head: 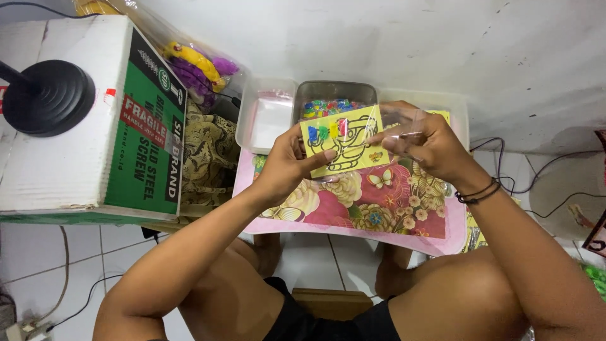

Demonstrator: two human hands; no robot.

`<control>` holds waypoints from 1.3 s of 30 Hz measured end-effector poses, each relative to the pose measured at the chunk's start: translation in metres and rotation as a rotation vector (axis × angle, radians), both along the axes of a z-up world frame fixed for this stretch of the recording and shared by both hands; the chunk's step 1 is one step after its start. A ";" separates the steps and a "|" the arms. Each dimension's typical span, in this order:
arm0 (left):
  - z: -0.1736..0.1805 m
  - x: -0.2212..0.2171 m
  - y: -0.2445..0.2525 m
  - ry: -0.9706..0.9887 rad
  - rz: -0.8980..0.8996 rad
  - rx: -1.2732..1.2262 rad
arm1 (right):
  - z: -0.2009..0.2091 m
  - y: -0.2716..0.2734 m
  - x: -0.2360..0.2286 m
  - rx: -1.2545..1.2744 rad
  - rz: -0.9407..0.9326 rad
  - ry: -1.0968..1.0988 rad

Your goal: The person places small colorful stickers into clear plastic bags by hand while sitting on the floor.

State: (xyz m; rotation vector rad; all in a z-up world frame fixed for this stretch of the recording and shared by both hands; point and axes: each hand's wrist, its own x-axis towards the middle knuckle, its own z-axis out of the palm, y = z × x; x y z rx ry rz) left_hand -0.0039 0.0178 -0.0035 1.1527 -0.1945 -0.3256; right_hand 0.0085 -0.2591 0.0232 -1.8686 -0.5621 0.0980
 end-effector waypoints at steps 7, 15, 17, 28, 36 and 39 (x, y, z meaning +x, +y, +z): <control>-0.005 0.005 0.003 0.020 0.010 -0.001 | -0.003 -0.004 0.003 0.001 0.214 0.090; 0.014 0.007 0.004 0.010 -0.005 0.055 | -0.011 -0.010 0.013 0.085 -0.083 -0.020; 0.015 0.008 0.003 -0.003 0.004 0.060 | -0.013 -0.008 0.015 0.105 -0.160 0.003; 0.009 0.016 0.006 0.009 0.117 0.056 | -0.004 0.008 0.009 0.334 -0.133 0.380; -0.005 -0.005 -0.023 0.062 0.123 0.085 | -0.004 0.019 0.002 0.427 -0.309 0.175; -0.015 -0.002 -0.025 -0.013 0.007 0.070 | 0.013 0.003 0.008 0.244 -0.234 -0.072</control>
